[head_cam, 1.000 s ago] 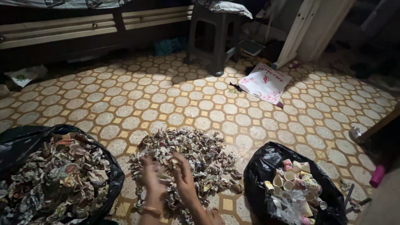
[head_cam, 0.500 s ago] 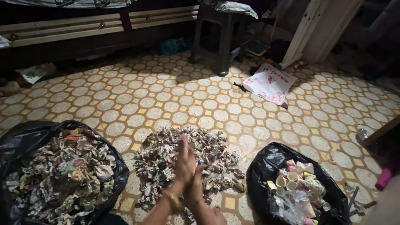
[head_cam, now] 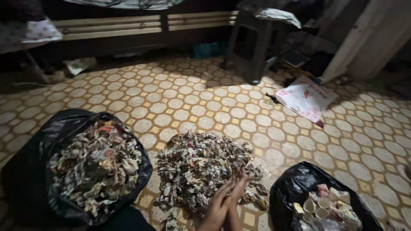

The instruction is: The person sits on the floor and sorts a pile of shredded paper and cardboard by hand, placing selected pieces into a black bag on the left. The person repeatedly picks up handfuls, separates items, and transfers them to the bag.

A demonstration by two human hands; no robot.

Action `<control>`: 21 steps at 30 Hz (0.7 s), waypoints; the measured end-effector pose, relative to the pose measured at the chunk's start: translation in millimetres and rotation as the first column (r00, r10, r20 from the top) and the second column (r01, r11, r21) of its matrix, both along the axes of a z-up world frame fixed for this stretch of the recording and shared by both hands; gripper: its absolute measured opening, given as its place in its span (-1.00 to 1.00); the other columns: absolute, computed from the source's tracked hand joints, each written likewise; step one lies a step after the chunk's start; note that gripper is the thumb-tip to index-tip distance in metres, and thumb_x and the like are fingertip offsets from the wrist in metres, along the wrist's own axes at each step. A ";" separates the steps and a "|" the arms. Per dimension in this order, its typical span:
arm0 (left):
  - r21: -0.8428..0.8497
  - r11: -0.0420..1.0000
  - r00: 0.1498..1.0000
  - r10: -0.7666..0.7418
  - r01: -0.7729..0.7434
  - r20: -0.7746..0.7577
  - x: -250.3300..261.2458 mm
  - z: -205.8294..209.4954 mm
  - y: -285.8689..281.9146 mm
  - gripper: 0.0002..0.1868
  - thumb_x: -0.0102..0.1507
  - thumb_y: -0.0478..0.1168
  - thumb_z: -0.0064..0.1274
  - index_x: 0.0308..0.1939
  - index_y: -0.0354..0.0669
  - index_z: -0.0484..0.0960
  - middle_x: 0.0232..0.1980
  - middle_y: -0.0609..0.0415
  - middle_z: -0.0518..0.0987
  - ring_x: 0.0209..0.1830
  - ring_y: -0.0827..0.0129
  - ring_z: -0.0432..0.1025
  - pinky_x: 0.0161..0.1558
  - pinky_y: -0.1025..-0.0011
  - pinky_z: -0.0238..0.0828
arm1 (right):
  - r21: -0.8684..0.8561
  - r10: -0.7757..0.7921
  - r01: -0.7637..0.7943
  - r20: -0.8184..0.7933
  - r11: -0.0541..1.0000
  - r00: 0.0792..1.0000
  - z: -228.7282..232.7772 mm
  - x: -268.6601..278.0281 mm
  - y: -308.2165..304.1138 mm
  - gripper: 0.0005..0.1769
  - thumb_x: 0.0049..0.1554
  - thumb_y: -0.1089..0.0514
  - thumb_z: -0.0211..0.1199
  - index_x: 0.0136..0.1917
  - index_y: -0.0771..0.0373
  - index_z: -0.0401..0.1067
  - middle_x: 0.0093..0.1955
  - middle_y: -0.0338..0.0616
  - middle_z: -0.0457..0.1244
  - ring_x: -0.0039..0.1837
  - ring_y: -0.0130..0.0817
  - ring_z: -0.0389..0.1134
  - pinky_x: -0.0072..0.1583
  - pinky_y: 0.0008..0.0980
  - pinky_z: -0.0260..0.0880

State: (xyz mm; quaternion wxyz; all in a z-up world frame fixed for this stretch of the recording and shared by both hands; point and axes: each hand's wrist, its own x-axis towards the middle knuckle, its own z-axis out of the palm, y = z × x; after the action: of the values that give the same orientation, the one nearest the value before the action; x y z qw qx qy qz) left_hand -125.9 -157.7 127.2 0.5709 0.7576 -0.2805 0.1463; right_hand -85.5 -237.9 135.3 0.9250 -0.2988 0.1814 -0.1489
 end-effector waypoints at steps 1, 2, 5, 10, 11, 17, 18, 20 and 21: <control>-0.010 1.000 0.999 0.006 -0.006 0.054 1.3 -1.0 9.3 -0.54 0.39 -0.34 0.02 0.39 -0.01 0.53 0.40 -0.03 0.55 0.37 0.01 0.45 0.34 0.18 0.32 | -0.006 -0.020 0.020 -0.033 1.000 0.999 0.1 0.6 0.9 -0.09 0.24 -0.46 -0.38 0.59 0.19 -0.01 0.59 0.05 0.01 0.57 -0.05 0.03 0.48 -0.03 0.07; 0.039 0.999 0.997 -0.030 0.033 -0.069 7.7 1.5 23.2 -0.56 0.36 -0.35 0.05 0.32 0.01 0.57 0.33 0.00 0.60 0.30 0.09 0.50 0.29 0.22 0.40 | -0.020 -0.037 0.036 -0.044 0.999 0.998 2.7 6.8 2.4 -0.10 0.25 -0.45 -0.37 0.58 0.20 0.01 0.59 0.06 0.02 0.56 -0.05 0.05 0.47 -0.02 0.09; 0.302 0.953 0.967 0.040 0.039 -0.251 36.0 29.6 88.1 -0.54 0.25 -0.44 0.02 0.17 0.11 0.65 0.19 0.11 0.67 0.16 0.28 0.57 0.18 0.36 0.55 | -0.065 -0.065 0.060 -0.067 0.996 0.996 14.2 22.5 9.0 -0.13 0.27 -0.41 -0.35 0.55 0.25 0.05 0.56 0.07 0.06 0.53 -0.04 0.11 0.45 0.02 0.14; 0.568 0.450 0.717 0.542 -0.689 0.439 97.1 116.5 263.1 -0.71 0.32 -0.28 -0.07 0.10 -0.12 0.62 0.07 0.00 0.65 0.10 0.18 0.53 0.20 0.29 0.49 | -0.175 -0.098 0.083 -0.082 0.981 0.992 18.4 22.5 -11.2 -0.24 0.35 -0.29 -0.32 0.50 0.36 0.10 0.48 0.21 0.13 0.47 -0.01 0.19 0.44 -0.03 0.21; 0.618 0.317 0.650 0.620 -0.719 0.439 101.8 126.9 288.0 -0.62 0.28 -0.30 -0.04 0.18 -0.16 0.60 0.20 -0.05 0.62 0.21 0.15 0.50 0.32 0.21 0.38 | -0.179 -0.108 0.096 -0.059 0.979 0.992 15.0 20.7 -17.9 -0.27 0.35 -0.26 -0.30 0.49 0.36 0.11 0.47 0.20 0.13 0.45 -0.02 0.20 0.44 -0.03 0.22; 0.752 0.080 0.611 0.643 -0.654 0.462 84.2 110.5 289.4 -0.37 0.22 0.17 0.12 0.20 -0.19 0.53 0.27 -0.22 0.52 0.39 -0.06 0.28 0.50 0.04 -0.05 | -0.127 -0.222 0.218 -0.023 0.968 0.975 -17.9 35.9 -62.9 -0.51 0.38 -0.06 -0.12 0.40 0.30 0.20 0.35 0.04 0.20 0.34 -0.13 0.28 0.34 -0.13 0.32; 0.866 0.116 0.695 0.652 -0.486 0.302 81.4 98.5 269.4 -0.35 0.31 0.24 0.10 0.22 -0.21 0.53 0.29 -0.21 0.51 0.41 0.00 0.27 0.53 0.09 0.00 | -0.113 -0.233 0.231 -0.003 0.966 0.972 -25.1 38.2 -73.8 -0.55 0.38 -0.05 -0.10 0.38 0.26 0.21 0.31 -0.02 0.21 0.30 -0.16 0.29 0.27 -0.13 0.32; 0.555 0.478 0.723 0.561 -0.681 0.404 79.6 78.6 228.7 -0.32 -0.03 -0.04 0.29 0.17 -0.14 0.64 0.32 -0.37 0.50 0.42 -0.40 0.22 0.40 -0.11 -0.02 | -0.091 -0.249 0.251 0.037 0.964 0.968 -39.6 39.9 -92.9 -0.60 0.38 -0.04 -0.07 0.35 0.21 0.25 0.27 -0.11 0.24 0.25 -0.20 0.31 0.20 -0.17 0.33; 0.671 0.520 0.802 0.565 -0.528 0.193 80.1 71.5 209.5 -0.39 0.06 -0.03 0.28 0.17 -0.13 0.62 0.29 -0.26 0.50 0.38 -0.18 0.26 0.43 0.01 0.06 | -0.082 -0.254 0.258 0.056 0.963 0.966 -45.7 40.2 -100.7 -0.61 0.37 -0.05 -0.06 0.34 0.19 0.27 0.26 -0.14 0.26 0.25 -0.21 0.32 0.21 -0.20 0.34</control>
State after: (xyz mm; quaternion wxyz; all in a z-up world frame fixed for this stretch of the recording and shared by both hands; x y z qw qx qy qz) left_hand -45.8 51.8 198.7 0.1736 0.9666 -0.0480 0.1822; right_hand -45.3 -338.6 89.6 0.8877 -0.3102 0.1907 -0.2818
